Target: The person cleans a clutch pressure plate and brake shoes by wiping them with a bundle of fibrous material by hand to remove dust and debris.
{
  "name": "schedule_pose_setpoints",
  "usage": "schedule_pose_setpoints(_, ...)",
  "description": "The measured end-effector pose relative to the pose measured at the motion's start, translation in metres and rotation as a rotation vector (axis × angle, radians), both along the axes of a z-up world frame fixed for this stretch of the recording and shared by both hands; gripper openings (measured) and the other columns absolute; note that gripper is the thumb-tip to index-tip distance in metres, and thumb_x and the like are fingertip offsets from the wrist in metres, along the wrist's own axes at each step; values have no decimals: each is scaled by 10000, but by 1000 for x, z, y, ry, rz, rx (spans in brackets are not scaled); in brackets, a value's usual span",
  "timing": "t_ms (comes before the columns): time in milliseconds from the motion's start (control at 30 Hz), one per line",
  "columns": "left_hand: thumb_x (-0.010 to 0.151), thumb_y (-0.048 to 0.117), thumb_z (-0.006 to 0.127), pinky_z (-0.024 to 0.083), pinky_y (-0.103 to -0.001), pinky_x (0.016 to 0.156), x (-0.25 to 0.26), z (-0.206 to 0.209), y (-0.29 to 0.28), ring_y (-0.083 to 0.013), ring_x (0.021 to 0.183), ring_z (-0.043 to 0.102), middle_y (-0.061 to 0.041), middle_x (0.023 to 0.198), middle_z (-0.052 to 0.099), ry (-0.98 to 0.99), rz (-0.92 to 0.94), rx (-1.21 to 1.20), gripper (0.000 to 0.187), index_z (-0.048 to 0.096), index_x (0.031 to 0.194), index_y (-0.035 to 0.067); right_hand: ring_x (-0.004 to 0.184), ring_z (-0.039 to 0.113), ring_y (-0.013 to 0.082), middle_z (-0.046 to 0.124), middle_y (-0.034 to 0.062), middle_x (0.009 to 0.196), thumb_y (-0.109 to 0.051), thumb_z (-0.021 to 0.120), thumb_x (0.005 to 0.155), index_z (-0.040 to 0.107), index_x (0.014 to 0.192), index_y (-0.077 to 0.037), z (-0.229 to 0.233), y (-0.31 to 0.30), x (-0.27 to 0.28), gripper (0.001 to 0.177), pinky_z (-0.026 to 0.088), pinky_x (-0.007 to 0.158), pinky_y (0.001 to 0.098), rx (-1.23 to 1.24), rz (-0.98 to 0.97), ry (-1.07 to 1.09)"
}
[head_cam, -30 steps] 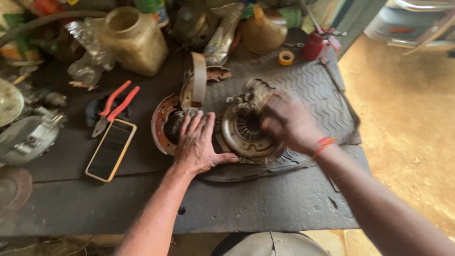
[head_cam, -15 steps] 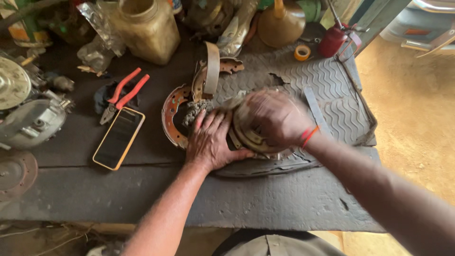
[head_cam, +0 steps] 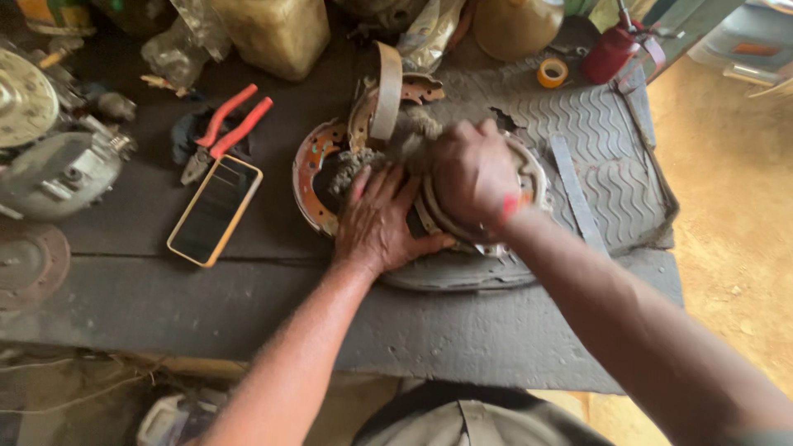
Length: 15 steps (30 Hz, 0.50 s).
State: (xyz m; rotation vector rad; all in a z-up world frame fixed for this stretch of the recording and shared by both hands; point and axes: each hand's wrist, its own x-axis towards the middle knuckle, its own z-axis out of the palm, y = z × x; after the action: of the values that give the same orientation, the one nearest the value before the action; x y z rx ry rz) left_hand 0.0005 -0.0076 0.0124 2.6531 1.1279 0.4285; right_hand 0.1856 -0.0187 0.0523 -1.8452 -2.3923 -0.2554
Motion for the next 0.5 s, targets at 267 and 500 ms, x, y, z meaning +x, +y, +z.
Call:
schedule_pose_setpoints(267,675,870,699,154,-494,1249,-1,-16,7,-316,1464,394,-205,1561,438,-51,-4,24,1178,507,1474,25,957,650,262,633,50,1025,-242,654,855,775,1091,-207,18,-81,34,267,565,737,408,-194,195,192)
schedule_pose_setpoints(500,626,816,755,174,-483,1214,1,-12,9,-319,1460,392,-203,1560,437,-56,-20,-1,1184,489,1453,12,1033,650,290,662,60,1090,-210,696,804,783,1013,-149,-3,-27,4,234,560,800,426,41,138,373)
